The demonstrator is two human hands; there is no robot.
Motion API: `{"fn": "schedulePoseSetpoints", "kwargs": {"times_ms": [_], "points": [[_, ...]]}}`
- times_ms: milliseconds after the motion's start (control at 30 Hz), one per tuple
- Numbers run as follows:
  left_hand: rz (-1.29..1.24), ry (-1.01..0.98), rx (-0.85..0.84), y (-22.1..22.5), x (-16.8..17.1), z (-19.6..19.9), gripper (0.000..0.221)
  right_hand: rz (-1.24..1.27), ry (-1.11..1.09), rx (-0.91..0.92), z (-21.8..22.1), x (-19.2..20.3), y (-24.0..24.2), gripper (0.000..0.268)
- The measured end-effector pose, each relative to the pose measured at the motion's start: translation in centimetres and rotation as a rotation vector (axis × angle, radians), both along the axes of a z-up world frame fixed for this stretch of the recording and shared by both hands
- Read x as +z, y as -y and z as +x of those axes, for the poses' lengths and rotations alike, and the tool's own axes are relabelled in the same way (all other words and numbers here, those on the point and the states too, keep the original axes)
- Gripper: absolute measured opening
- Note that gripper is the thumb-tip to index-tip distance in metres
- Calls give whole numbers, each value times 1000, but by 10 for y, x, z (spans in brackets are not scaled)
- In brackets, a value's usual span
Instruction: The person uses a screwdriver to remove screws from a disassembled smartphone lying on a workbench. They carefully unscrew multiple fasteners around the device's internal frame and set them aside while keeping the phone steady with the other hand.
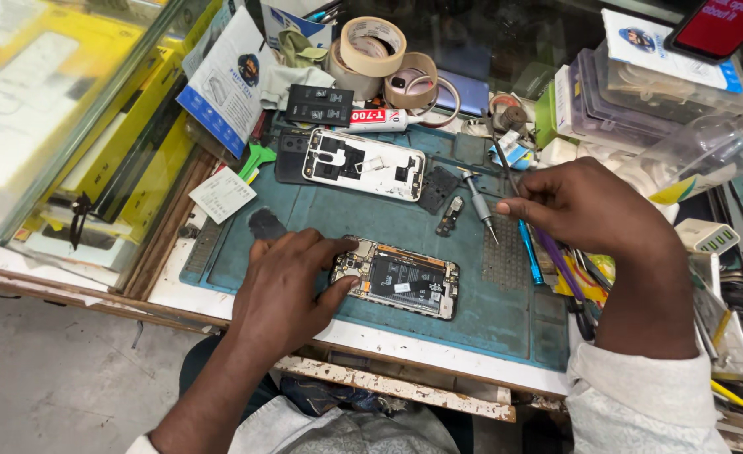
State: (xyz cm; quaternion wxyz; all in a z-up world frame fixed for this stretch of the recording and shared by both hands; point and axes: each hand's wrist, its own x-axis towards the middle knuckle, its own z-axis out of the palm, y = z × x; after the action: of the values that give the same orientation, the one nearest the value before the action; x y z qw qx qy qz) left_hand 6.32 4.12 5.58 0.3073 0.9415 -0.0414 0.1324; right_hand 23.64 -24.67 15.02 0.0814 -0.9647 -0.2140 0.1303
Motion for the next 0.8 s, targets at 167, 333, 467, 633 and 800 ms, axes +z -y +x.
{"fn": "schedulePoseSetpoints", "kwargs": {"times_ms": [167,333,467,633,800], "points": [[42,78,-7,3,1,-4,38,-140,34,-60,13,-18,6,44],[72,50,10,4,0,-3,43,-181,-41,-149,20,-27,10,43],[78,41,4,4,0,-3,43,-171,-109,-131,25,-35,11,44],[64,53,10,4,-1,-3,43,-239,-137,-81,30,-44,13,46],[53,41,12,3,-1,-3,42,-176,-257,-180,30,-47,7,43]]}}
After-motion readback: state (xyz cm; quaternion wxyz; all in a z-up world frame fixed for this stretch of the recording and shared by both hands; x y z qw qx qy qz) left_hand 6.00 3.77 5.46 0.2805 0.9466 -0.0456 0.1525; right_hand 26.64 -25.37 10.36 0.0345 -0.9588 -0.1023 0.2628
